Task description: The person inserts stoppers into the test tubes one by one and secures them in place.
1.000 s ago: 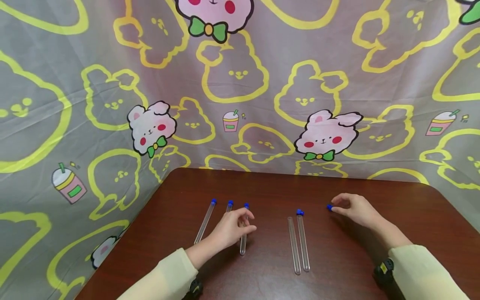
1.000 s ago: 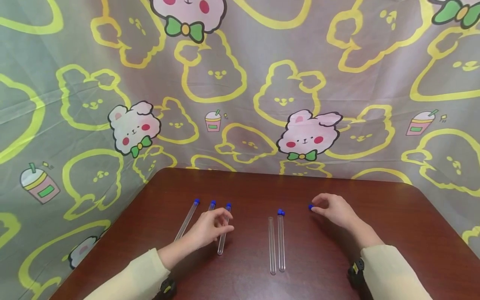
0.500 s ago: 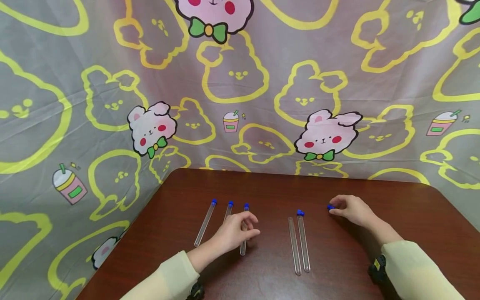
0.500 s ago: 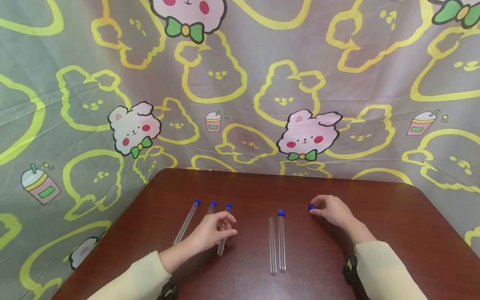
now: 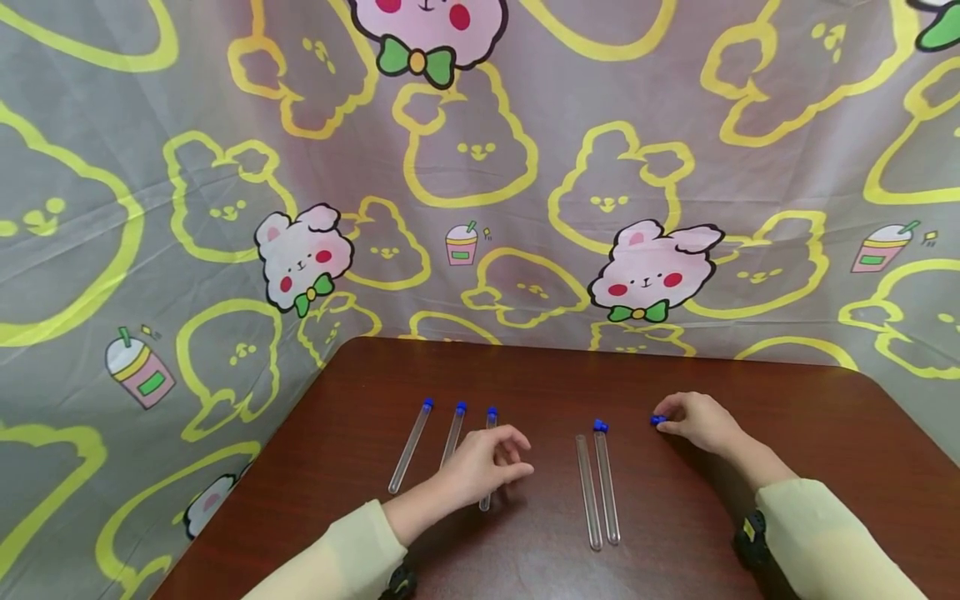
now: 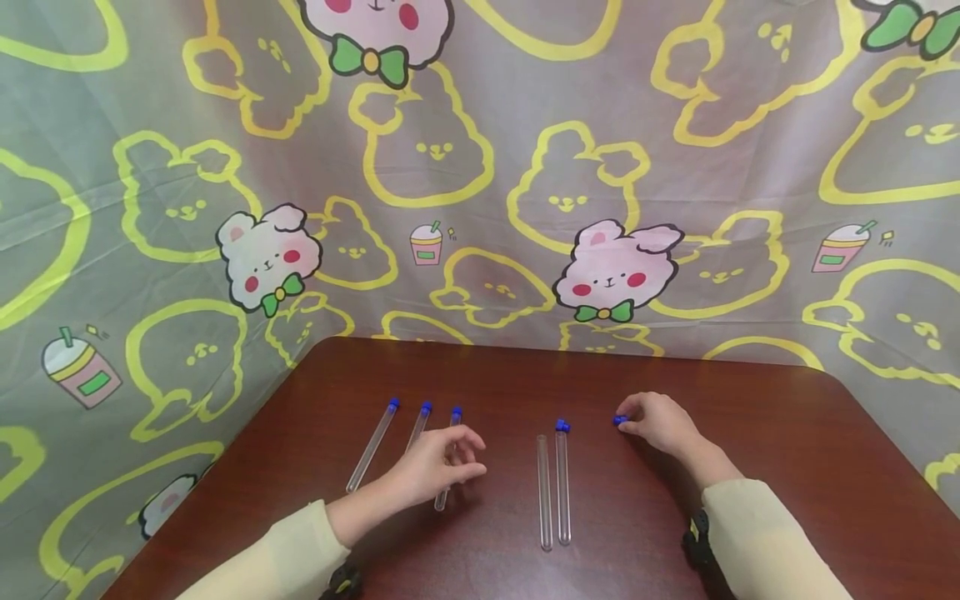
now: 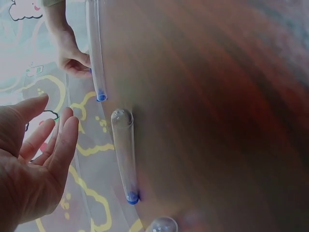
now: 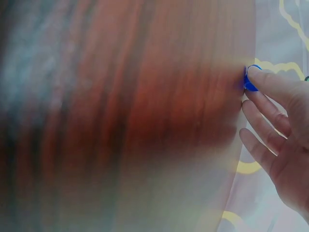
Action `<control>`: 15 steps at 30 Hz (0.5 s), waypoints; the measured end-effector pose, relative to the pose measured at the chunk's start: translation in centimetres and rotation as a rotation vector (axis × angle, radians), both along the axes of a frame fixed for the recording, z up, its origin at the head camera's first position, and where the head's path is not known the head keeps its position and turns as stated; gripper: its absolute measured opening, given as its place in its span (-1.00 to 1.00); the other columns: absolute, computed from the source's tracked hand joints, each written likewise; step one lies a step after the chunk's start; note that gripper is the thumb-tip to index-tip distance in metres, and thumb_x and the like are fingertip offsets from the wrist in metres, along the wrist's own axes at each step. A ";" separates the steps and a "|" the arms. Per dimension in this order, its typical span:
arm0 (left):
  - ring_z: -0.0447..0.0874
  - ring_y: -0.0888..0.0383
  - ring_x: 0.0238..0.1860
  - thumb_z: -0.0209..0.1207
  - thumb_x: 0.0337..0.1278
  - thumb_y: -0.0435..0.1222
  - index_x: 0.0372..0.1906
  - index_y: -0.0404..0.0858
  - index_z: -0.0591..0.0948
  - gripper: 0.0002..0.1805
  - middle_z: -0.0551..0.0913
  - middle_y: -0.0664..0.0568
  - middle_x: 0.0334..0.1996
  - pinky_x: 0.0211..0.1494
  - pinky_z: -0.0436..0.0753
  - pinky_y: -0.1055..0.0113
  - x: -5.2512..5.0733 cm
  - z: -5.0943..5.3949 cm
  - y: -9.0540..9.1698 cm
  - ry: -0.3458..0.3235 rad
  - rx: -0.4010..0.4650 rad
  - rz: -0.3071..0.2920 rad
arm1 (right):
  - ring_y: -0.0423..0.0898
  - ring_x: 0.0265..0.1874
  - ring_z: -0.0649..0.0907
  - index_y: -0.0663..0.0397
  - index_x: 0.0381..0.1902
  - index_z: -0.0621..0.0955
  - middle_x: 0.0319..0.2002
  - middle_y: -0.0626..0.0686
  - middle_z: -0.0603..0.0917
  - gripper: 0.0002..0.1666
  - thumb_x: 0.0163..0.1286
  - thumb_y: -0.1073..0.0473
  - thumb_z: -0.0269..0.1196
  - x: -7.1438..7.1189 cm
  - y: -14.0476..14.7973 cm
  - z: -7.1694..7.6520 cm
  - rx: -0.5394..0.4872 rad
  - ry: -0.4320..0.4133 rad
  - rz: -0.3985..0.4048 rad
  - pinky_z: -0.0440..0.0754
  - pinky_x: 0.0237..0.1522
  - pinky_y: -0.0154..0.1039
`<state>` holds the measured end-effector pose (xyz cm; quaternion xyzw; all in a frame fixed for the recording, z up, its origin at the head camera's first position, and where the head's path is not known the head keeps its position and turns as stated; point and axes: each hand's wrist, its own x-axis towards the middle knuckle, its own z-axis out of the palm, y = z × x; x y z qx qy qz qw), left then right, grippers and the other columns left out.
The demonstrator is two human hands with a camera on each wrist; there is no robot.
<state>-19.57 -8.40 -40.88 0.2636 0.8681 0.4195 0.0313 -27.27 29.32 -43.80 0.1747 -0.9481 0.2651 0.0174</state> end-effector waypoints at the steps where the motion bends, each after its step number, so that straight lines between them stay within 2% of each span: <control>1: 0.51 0.35 -0.54 0.35 0.13 -0.28 -0.12 -0.26 0.62 -0.75 0.54 0.25 -0.47 -0.44 0.52 0.44 0.0 0.0 0.1 -0.003 -0.004 0.001 | -0.10 -0.40 0.59 0.14 -0.29 0.68 -0.37 -0.04 0.66 -0.82 0.14 0.25 0.44 0.0 0.1 0.0 -0.002 0.002 0.005 0.56 -0.33 -0.08; 8: 0.50 0.38 -0.53 0.37 0.11 -0.28 -0.14 -0.24 0.62 -0.76 0.54 0.28 -0.48 -0.43 0.51 0.46 -0.1 -0.2 1.0 0.016 -0.011 -0.006 | -0.12 -0.41 0.58 0.14 -0.31 0.67 -0.39 -0.06 0.65 -0.86 0.15 0.30 0.41 0.1 0.2 -0.2 -0.008 -0.006 0.016 0.55 -0.34 -0.12; 15: 0.49 0.41 -0.54 0.40 0.06 -0.31 -0.16 -0.23 0.64 -0.76 0.55 0.31 -0.49 -0.44 0.49 0.48 -0.2 -0.1 1.9 0.048 -0.008 -0.008 | -0.14 -0.45 0.54 0.10 -0.35 0.67 -0.41 -0.07 0.66 -0.88 0.14 0.29 0.42 0.4 -0.3 0.7 0.020 -0.003 0.035 0.54 -0.38 -0.16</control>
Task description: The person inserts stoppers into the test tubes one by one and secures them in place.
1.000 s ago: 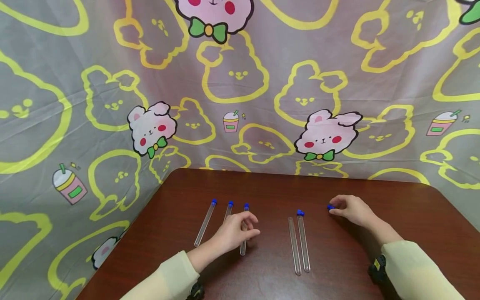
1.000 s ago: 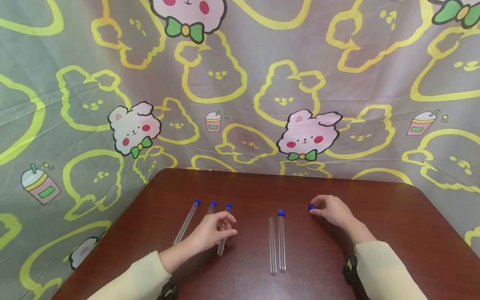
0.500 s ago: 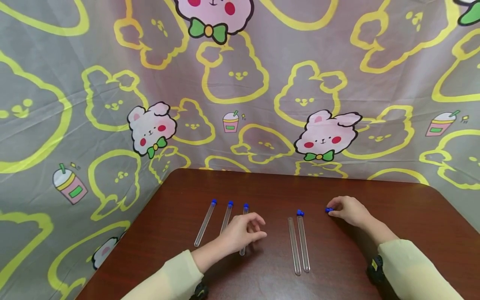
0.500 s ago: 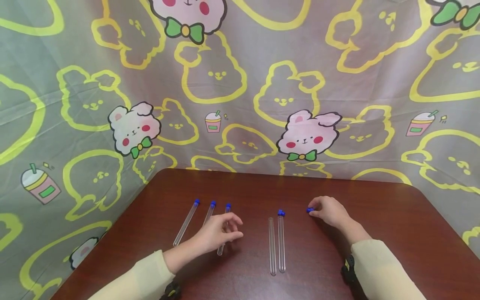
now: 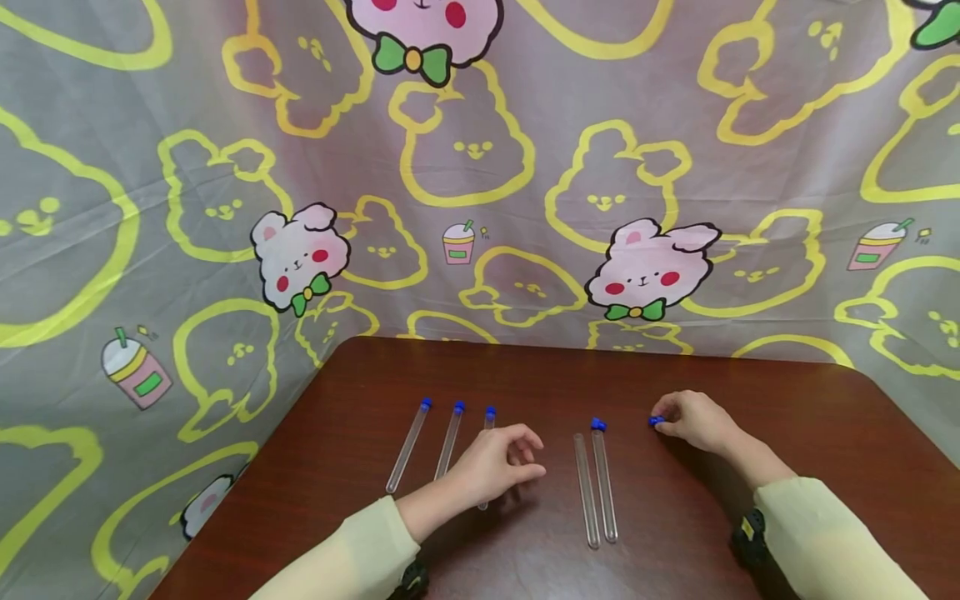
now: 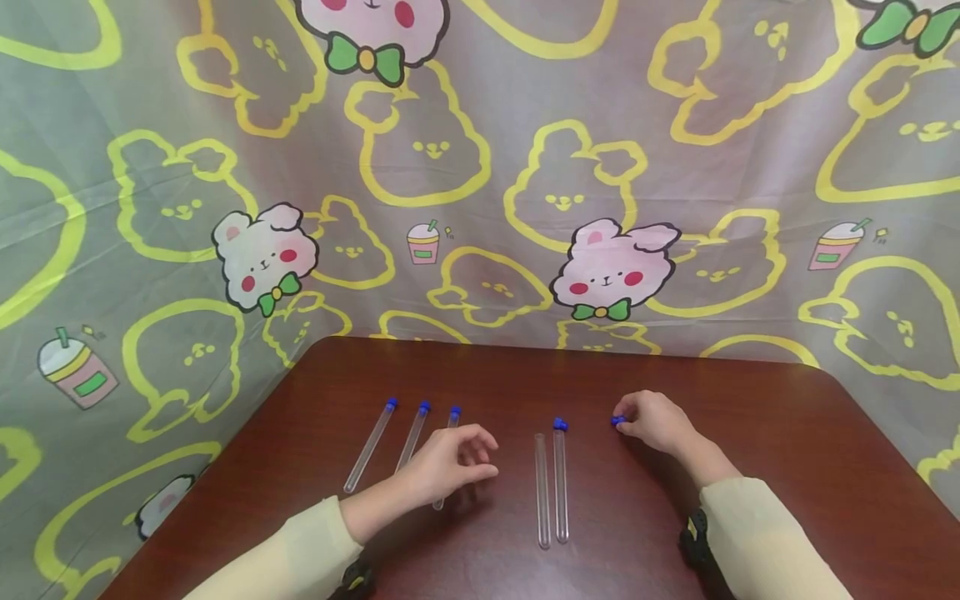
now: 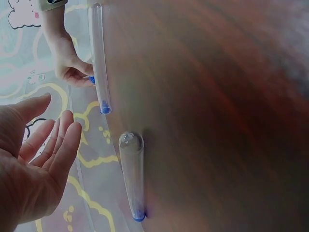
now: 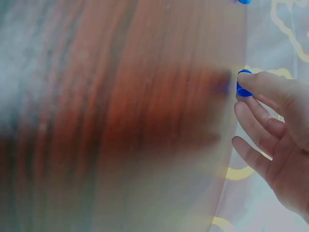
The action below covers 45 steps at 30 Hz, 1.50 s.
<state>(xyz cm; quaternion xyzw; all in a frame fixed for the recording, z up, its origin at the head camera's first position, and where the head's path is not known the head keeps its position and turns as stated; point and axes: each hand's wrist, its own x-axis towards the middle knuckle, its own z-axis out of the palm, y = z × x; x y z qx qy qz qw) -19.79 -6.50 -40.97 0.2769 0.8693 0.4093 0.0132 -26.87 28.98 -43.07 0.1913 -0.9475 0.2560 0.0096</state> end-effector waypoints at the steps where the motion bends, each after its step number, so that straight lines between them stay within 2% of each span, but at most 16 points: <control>1: 0.49 0.40 -0.54 0.40 0.06 -0.31 -0.17 -0.23 0.64 -0.76 0.55 0.31 -0.49 -0.44 0.49 0.48 0.0 0.1 0.1 0.000 -0.001 0.000 | -0.13 -0.46 0.54 0.10 -0.34 0.67 -0.41 -0.06 0.66 -0.87 0.15 0.28 0.42 0.1 -0.1 0.2 -0.002 0.000 0.001 0.54 -0.38 -0.15; 8: 0.52 0.35 -0.52 0.40 0.06 -0.27 -0.17 -0.22 0.64 -0.76 0.58 0.30 -0.47 -0.45 0.49 0.46 0.0 0.3 0.7 -0.007 -0.003 -0.002 | -0.09 -0.38 0.59 0.11 -0.29 0.67 -0.37 -0.06 0.66 -0.86 0.17 0.28 0.41 0.9 -0.5 1.7 -0.016 0.016 -0.007 0.57 -0.31 -0.11; 16: 0.50 0.41 -0.49 0.41 0.05 -0.23 -0.18 -0.18 0.65 -0.75 0.62 0.23 -0.43 -0.44 0.47 0.48 -0.1 0.0 1.5 0.016 -0.050 -0.017 | -0.06 -0.28 0.62 0.09 -0.23 0.67 -0.32 -0.08 0.68 -0.84 0.20 0.29 0.39 2.2 -0.8 2.9 -0.034 0.048 0.049 0.61 -0.14 0.03; 21: 0.49 0.45 -0.48 0.42 0.03 -0.19 -0.20 -0.16 0.65 -0.75 0.62 0.25 -0.43 -0.41 0.46 0.51 -0.4 -0.2 2.0 0.045 -0.102 -0.043 | -0.13 -0.31 0.61 0.04 -0.23 0.67 -0.34 -0.14 0.66 -0.84 0.22 0.26 0.39 3.4 -0.9 3.2 -0.040 0.029 0.071 0.64 -0.20 -0.11; 25: 0.48 0.47 -0.50 0.43 0.02 -0.18 -0.21 -0.15 0.66 -0.75 0.63 0.26 -0.43 -0.42 0.45 0.52 -0.6 -0.3 2.2 0.052 -0.121 -0.047 | -0.17 -0.31 0.61 0.01 -0.22 0.67 -0.34 -0.19 0.65 -0.83 0.21 0.25 0.40 4.2 -0.9 3.5 -0.056 0.056 0.078 0.63 -0.21 -0.18; 29: 0.49 0.47 -0.51 0.43 0.01 -0.16 -0.23 -0.14 0.66 -0.75 0.62 0.30 -0.46 -0.42 0.44 0.53 -0.6 -0.6 2.4 0.058 -0.132 -0.042 | -0.19 -0.30 0.62 0.01 -0.21 0.67 -0.33 -0.20 0.66 -0.81 0.19 0.27 0.41 4.8 -1.1 3.7 -0.085 0.099 0.091 0.63 -0.20 -0.18; 36: 0.47 0.49 -0.51 0.42 0.02 -0.13 -0.26 -0.09 0.65 -0.77 0.60 0.34 -0.47 -0.42 0.43 0.54 -0.6 -0.6 3.0 0.062 -0.179 -0.046 | -0.23 -0.27 0.63 0.01 -0.19 0.69 -0.31 -0.23 0.68 -0.79 0.19 0.27 0.41 5.8 -1.0 3.8 -0.119 0.123 0.076 0.64 -0.21 -0.20; 45: 0.45 0.49 -0.48 0.42 0.00 -0.06 -0.31 -0.03 0.64 -0.77 0.58 0.37 -0.48 -0.40 0.43 0.52 -1.4 -1.1 3.6 0.084 -0.178 -0.008 | -0.26 -0.28 0.64 0.01 -0.19 0.69 -0.31 -0.24 0.68 -0.78 0.18 0.30 0.41 6.2 -1.5 3.9 -0.148 0.136 0.086 0.64 -0.22 -0.24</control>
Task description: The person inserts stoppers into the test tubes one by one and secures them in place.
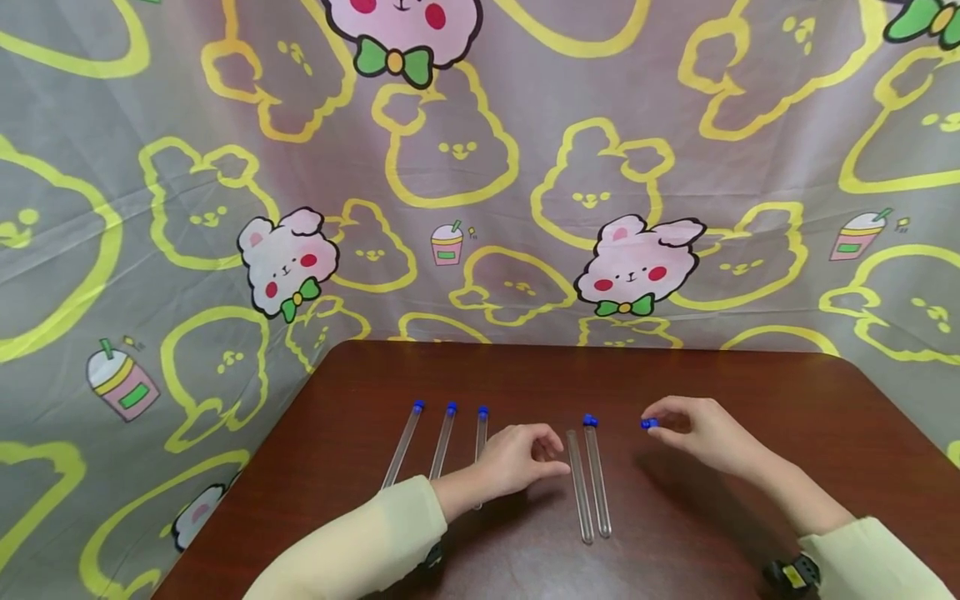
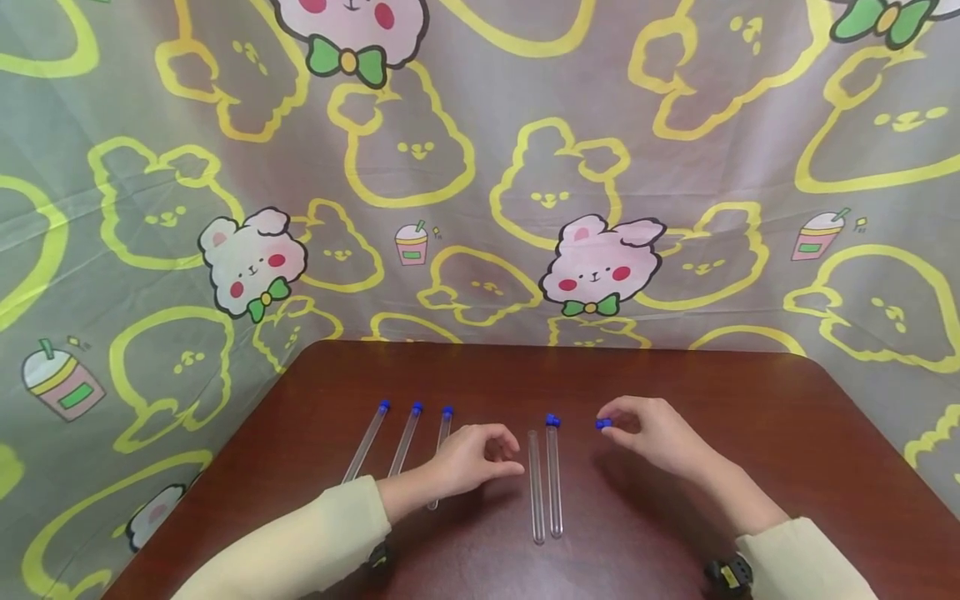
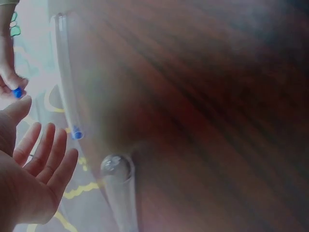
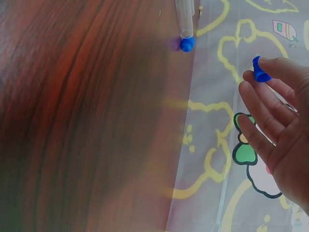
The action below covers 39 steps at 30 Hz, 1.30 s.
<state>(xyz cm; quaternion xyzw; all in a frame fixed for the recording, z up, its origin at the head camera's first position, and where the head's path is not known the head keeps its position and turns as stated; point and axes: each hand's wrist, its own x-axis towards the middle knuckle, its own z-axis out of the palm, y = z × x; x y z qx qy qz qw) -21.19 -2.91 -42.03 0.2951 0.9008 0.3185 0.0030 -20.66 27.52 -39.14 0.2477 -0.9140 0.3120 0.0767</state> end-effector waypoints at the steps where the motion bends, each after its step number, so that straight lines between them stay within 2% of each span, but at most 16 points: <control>1: 0.45 0.49 -0.49 0.43 -0.01 -0.05 -0.31 -0.03 0.64 -0.76 0.59 0.37 -0.48 -0.40 0.43 0.52 0.0 -0.1 0.1 0.000 0.000 0.000 | -0.25 -0.28 0.64 0.02 -0.18 0.69 -0.31 -0.24 0.68 -0.77 0.18 0.30 0.41 0.0 -0.1 0.0 -0.005 0.002 0.003 0.64 -0.22 -0.24; 6: 0.42 0.49 -0.51 0.43 -0.03 -0.01 -0.32 -0.04 0.64 -0.73 0.60 0.35 -0.48 -0.43 0.41 0.53 -0.2 -0.6 0.4 -0.004 -0.008 -0.009 | -0.28 -0.28 0.65 0.00 -0.19 0.69 -0.30 -0.25 0.68 -0.78 0.19 0.28 0.41 0.4 -0.3 -0.1 -0.014 0.025 0.018 0.64 -0.22 -0.24; 12: 0.42 0.46 -0.53 0.43 -0.04 0.01 -0.36 -0.03 0.63 -0.73 0.58 0.37 -0.51 -0.48 0.40 0.50 -0.5 -0.5 1.1 -0.020 -0.015 0.002 | -0.31 -0.32 0.64 -0.05 -0.21 0.68 -0.33 -0.27 0.67 -0.75 0.15 0.31 0.43 0.7 -0.2 -0.4 -0.024 0.065 0.023 0.64 -0.25 -0.27; 24: 0.35 0.44 -0.60 0.45 -0.16 0.12 -0.50 0.03 0.53 -0.63 0.45 0.43 -0.61 -0.55 0.33 0.48 -0.4 -1.1 2.5 0.018 -0.110 0.050 | -0.27 -0.31 0.63 0.04 -0.16 0.69 -0.30 -0.22 0.68 -0.76 0.19 0.27 0.41 1.0 0.1 -0.3 -0.024 -0.033 -0.015 0.64 -0.21 -0.27; 35: 0.33 0.43 -0.61 0.44 -0.22 0.18 -0.53 0.05 0.50 -0.57 0.42 0.44 -0.64 -0.56 0.30 0.47 -0.7 -1.2 3.2 0.059 -0.179 0.090 | -0.28 -0.30 0.64 0.04 -0.16 0.69 -0.30 -0.23 0.68 -0.76 0.19 0.30 0.41 0.8 0.2 -0.2 -0.028 -0.017 -0.006 0.65 -0.22 -0.22; 39: 0.34 0.43 -0.60 0.46 -0.24 0.17 -0.52 0.05 0.50 -0.58 0.42 0.44 -0.63 -0.55 0.31 0.46 -0.8 -1.1 3.2 0.039 -0.190 0.099 | -0.28 -0.30 0.63 0.00 -0.17 0.69 -0.30 -0.24 0.67 -0.75 0.18 0.30 0.42 0.8 0.3 -0.2 -0.031 -0.010 -0.004 0.65 -0.22 -0.20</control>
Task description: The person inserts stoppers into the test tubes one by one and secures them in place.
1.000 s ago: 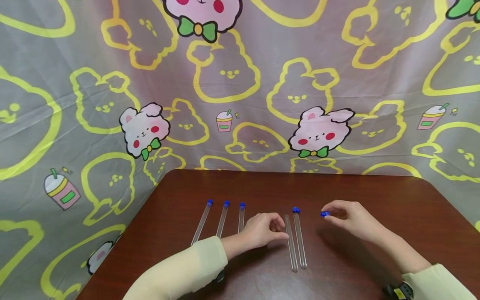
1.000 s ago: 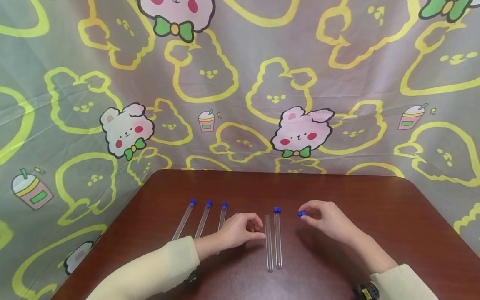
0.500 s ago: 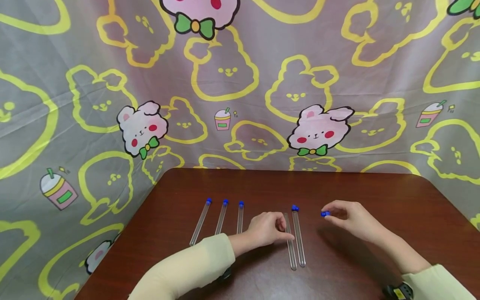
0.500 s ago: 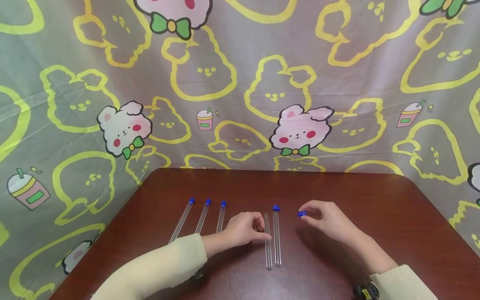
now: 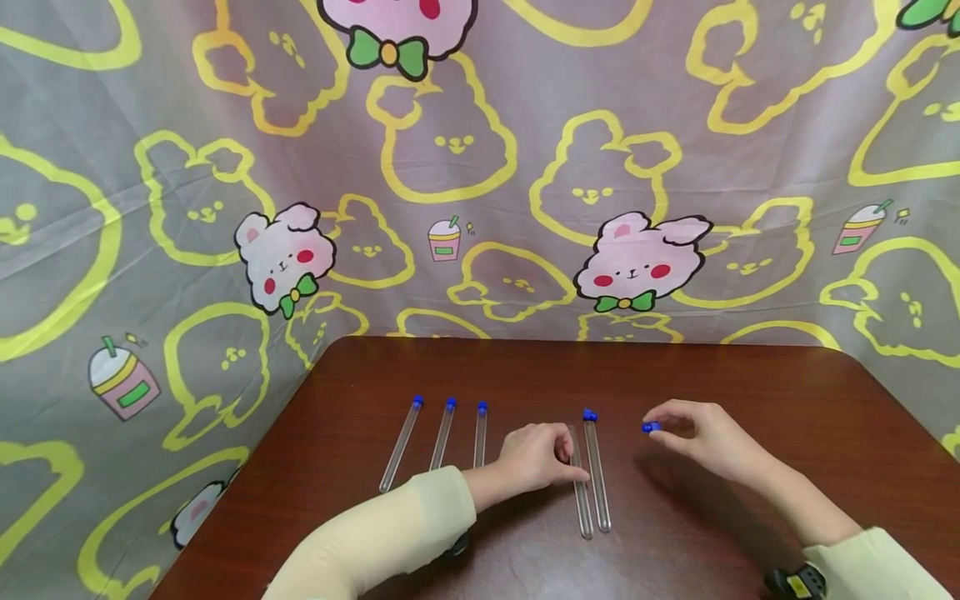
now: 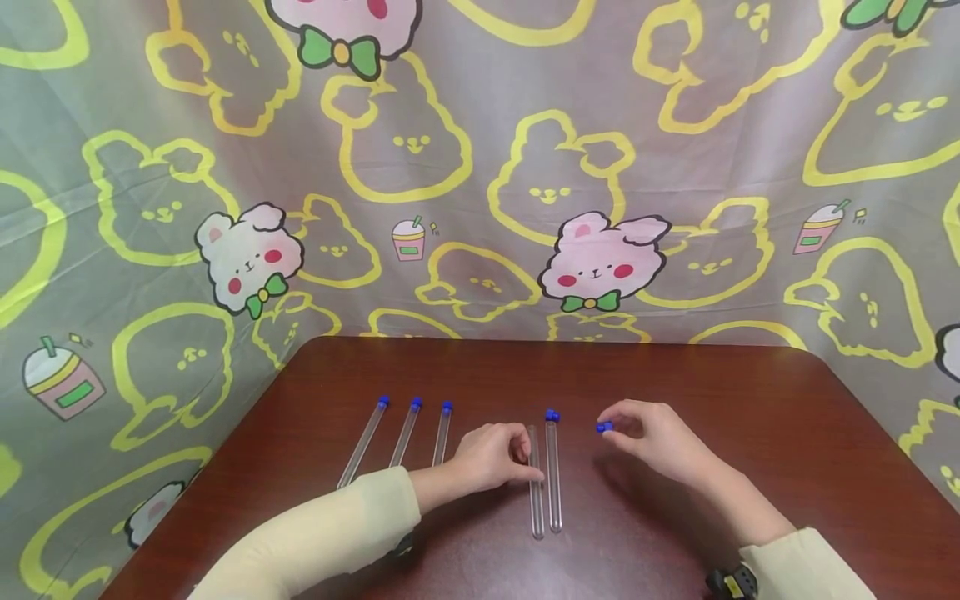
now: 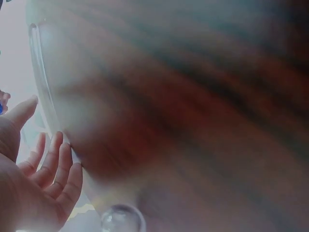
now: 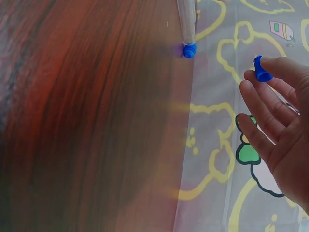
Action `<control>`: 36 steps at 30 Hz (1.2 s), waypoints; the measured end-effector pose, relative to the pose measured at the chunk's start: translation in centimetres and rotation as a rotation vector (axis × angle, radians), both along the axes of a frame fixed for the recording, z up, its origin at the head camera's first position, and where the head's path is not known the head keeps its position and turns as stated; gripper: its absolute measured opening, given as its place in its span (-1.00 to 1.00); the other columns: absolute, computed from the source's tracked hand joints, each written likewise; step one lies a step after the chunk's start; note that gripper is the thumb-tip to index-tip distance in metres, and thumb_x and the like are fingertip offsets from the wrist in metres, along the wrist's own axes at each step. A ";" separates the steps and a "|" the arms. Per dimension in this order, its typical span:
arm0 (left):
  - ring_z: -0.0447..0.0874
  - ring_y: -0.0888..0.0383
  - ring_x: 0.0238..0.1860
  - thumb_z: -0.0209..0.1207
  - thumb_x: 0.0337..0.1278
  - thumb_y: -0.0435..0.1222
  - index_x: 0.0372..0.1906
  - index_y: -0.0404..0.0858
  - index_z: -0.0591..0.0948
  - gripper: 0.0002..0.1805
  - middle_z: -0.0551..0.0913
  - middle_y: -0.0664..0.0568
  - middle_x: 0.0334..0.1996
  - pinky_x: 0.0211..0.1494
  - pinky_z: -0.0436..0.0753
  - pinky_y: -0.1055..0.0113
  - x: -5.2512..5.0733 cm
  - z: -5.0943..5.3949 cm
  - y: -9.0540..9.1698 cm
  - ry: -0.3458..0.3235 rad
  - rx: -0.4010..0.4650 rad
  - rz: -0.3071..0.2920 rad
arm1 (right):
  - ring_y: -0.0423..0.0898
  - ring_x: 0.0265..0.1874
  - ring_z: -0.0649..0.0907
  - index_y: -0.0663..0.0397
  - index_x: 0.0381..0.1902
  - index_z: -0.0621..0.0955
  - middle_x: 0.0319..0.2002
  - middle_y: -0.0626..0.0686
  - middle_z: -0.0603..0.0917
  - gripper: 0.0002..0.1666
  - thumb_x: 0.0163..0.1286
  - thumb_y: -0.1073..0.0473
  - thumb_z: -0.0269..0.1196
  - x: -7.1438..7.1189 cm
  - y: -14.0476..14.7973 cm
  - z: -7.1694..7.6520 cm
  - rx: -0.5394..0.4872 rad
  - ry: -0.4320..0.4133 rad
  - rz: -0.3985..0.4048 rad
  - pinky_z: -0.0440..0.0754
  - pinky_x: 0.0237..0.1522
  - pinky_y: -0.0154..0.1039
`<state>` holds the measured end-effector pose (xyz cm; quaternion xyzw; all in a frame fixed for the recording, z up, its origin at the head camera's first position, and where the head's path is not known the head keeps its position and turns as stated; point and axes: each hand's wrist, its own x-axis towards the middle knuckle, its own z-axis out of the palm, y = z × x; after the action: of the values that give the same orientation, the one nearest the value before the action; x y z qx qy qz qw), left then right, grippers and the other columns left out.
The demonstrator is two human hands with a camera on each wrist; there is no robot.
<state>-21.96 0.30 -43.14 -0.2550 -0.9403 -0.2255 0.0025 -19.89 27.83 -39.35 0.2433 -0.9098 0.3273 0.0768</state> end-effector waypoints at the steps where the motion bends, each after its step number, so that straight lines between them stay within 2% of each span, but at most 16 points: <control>1: 0.34 0.42 -0.60 0.47 -0.24 0.16 -0.52 0.05 0.50 -0.58 0.43 0.44 -0.62 -0.55 0.31 0.46 0.0 0.0 -0.1 -0.011 0.000 0.005 | -0.28 -0.30 0.63 0.01 -0.17 0.69 -0.30 -0.24 0.67 -0.75 0.18 0.30 0.42 0.0 0.0 0.0 0.000 -0.001 0.002 0.65 -0.22 -0.20; 4: 0.36 0.41 -0.59 0.49 -0.25 0.12 -0.52 0.05 0.50 -0.60 0.44 0.43 -0.61 -0.54 0.33 0.43 -0.1 0.2 -0.3 -0.041 -0.002 0.025 | -0.27 -0.29 0.63 -0.01 -0.17 0.69 -0.30 -0.25 0.67 -0.76 0.18 0.29 0.42 0.0 0.2 0.0 -0.001 0.006 0.004 0.65 -0.21 -0.21; 9: 0.38 0.43 -0.57 0.53 -0.25 -0.01 -0.50 0.03 0.52 -0.64 0.47 0.41 -0.60 -0.51 0.36 0.44 -0.3 0.3 -0.9 -0.043 -0.003 0.040 | -0.27 -0.29 0.63 0.00 -0.16 0.69 -0.29 -0.26 0.67 -0.75 0.18 0.28 0.42 0.1 0.4 0.0 0.000 0.003 0.003 0.64 -0.19 -0.22; 17: 0.43 0.41 -0.56 0.52 -0.22 -0.24 -0.46 -0.08 0.54 -0.68 0.53 0.32 -0.61 -0.45 0.40 0.47 -0.6 0.4 -1.6 -0.095 0.081 0.046 | -0.29 -0.32 0.62 -0.01 -0.19 0.69 -0.33 -0.27 0.67 -0.75 0.16 0.31 0.43 -0.1 0.0 -0.1 -0.018 0.030 0.012 0.63 -0.22 -0.27; 27: 0.46 0.40 -0.53 0.48 -0.24 -0.35 -0.43 -0.11 0.57 -0.72 0.56 0.30 -0.60 -0.34 0.43 0.44 -0.2 0.4 -2.6 -0.139 0.223 0.047 | -0.29 -0.37 0.63 -0.01 -0.19 0.68 -0.36 -0.29 0.66 -0.73 0.15 0.34 0.43 0.4 -0.6 0.4 -0.074 0.082 0.028 0.64 -0.27 -0.27; 32: 0.50 0.40 -0.55 0.44 -0.14 -0.37 -0.37 -0.15 0.61 -0.77 0.58 0.29 -0.57 -0.33 0.47 0.44 0.1 1.2 -3.3 -0.169 0.325 0.011 | -0.27 -0.37 0.64 0.03 -0.16 0.69 -0.35 -0.22 0.68 -0.73 0.17 0.33 0.42 0.9 -1.1 1.1 -0.121 0.106 0.037 0.63 -0.26 -0.33; 36: 0.56 0.35 -0.53 0.41 -0.08 -0.43 -0.28 -0.21 0.64 -0.78 0.62 0.24 -0.52 -0.38 0.53 0.45 0.4 2.3 -3.8 -0.210 0.430 -0.032 | -0.27 -0.37 0.64 -0.03 -0.14 0.67 -0.35 -0.18 0.69 -0.69 0.16 0.34 0.42 1.2 -1.5 1.7 -0.138 0.114 0.038 0.60 -0.27 -0.40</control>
<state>-21.54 -3.55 -40.86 -0.2385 -0.8616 -0.4458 -0.0449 -18.70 26.35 -37.65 0.2728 -0.8745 0.3762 0.1391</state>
